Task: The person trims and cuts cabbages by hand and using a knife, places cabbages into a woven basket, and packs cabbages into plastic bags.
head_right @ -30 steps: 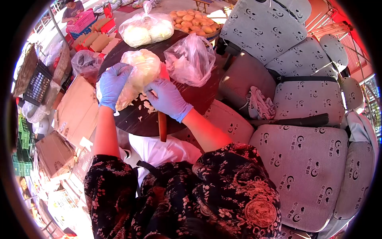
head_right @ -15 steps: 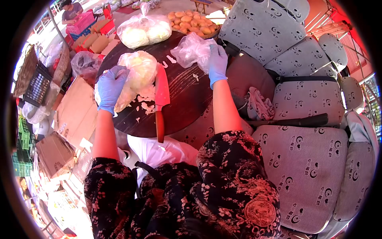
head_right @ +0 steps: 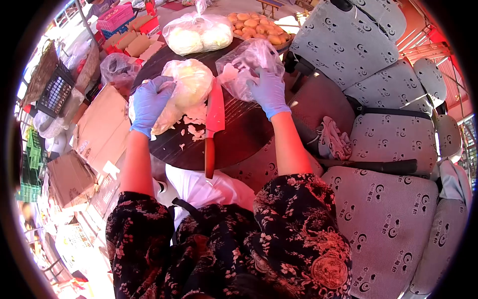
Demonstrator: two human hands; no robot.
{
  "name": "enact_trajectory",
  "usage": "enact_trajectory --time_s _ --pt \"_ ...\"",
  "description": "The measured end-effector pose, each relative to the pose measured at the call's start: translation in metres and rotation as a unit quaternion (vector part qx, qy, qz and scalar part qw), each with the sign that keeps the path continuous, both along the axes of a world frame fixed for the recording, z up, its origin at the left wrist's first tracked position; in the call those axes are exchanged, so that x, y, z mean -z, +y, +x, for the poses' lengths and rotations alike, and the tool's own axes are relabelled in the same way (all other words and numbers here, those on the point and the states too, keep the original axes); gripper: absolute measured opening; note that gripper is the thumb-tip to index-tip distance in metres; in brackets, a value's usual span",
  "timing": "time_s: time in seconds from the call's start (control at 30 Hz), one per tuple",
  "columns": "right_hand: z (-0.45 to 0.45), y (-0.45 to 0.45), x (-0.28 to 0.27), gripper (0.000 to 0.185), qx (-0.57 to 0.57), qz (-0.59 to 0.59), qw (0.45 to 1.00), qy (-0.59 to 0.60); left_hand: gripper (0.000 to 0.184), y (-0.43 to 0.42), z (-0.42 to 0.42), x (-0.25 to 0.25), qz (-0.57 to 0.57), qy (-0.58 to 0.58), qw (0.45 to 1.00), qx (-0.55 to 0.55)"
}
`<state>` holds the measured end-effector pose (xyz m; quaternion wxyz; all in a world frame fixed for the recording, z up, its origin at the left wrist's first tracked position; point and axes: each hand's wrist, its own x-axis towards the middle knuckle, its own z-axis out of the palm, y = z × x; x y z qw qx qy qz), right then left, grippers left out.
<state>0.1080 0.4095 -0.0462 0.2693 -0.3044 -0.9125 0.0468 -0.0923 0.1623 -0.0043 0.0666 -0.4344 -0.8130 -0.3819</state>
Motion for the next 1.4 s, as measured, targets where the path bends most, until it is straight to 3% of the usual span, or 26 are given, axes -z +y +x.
enact_trajectory --time_s 0.03,0.13,0.27,0.37,0.57,0.67,0.83,0.93,1.07,1.17,1.27,1.4 --pt "-0.007 -0.011 -0.007 0.033 0.013 0.036 0.999 0.035 0.020 0.000 -0.004 0.003 0.002 0.002 1.000 -0.002" --pt "-0.027 -0.053 -0.039 0.034 -0.144 0.039 0.967 0.207 0.018 0.000 -0.010 0.008 0.020 -0.002 1.000 0.021" --pt "-0.068 -0.092 -0.050 0.031 -0.313 -0.142 0.913 0.221 0.016 -0.001 -0.010 0.007 0.014 -0.002 0.999 0.034" --pt "-0.095 -0.100 -0.051 0.032 -0.323 -0.112 0.918 0.203 0.015 -0.003 -0.004 0.004 0.023 0.014 0.999 0.020" --pt "-0.113 -0.097 -0.045 0.010 -0.295 -0.090 0.938 0.157 0.016 -0.004 -0.003 0.009 0.060 0.002 0.998 0.019" --pt "-0.111 -0.100 -0.043 0.006 -0.293 -0.095 0.929 0.206 0.018 -0.005 0.001 0.000 0.039 0.010 0.999 0.016" --pt "-0.104 -0.107 -0.046 0.006 -0.308 -0.096 0.909 0.263 0.021 -0.008 0.014 -0.021 -0.053 0.061 0.996 -0.025" --pt "-0.102 -0.108 -0.047 0.008 -0.313 -0.091 0.908 0.264 0.022 -0.005 0.006 -0.010 0.019 -0.023 1.000 0.001" --pt "-0.100 -0.113 -0.047 0.014 -0.260 -0.129 0.898 0.332 0.021 -0.003 0.001 -0.001 0.030 0.000 1.000 0.006" --pt "-0.092 -0.123 -0.055 0.016 -0.275 -0.139 0.906 0.290 0.020 -0.004 0.000 -0.001 0.014 0.037 0.999 -0.006" --pt "-0.101 -0.122 -0.045 0.013 -0.312 -0.046 0.917 0.242 0.018 -0.003 0.000 -0.002 0.001 0.051 0.999 -0.012" --pt "-0.107 -0.119 -0.040 0.010 -0.277 -0.031 0.942 0.184 0.016 0.000 0.000 0.002 0.005 0.088 0.996 -0.024"
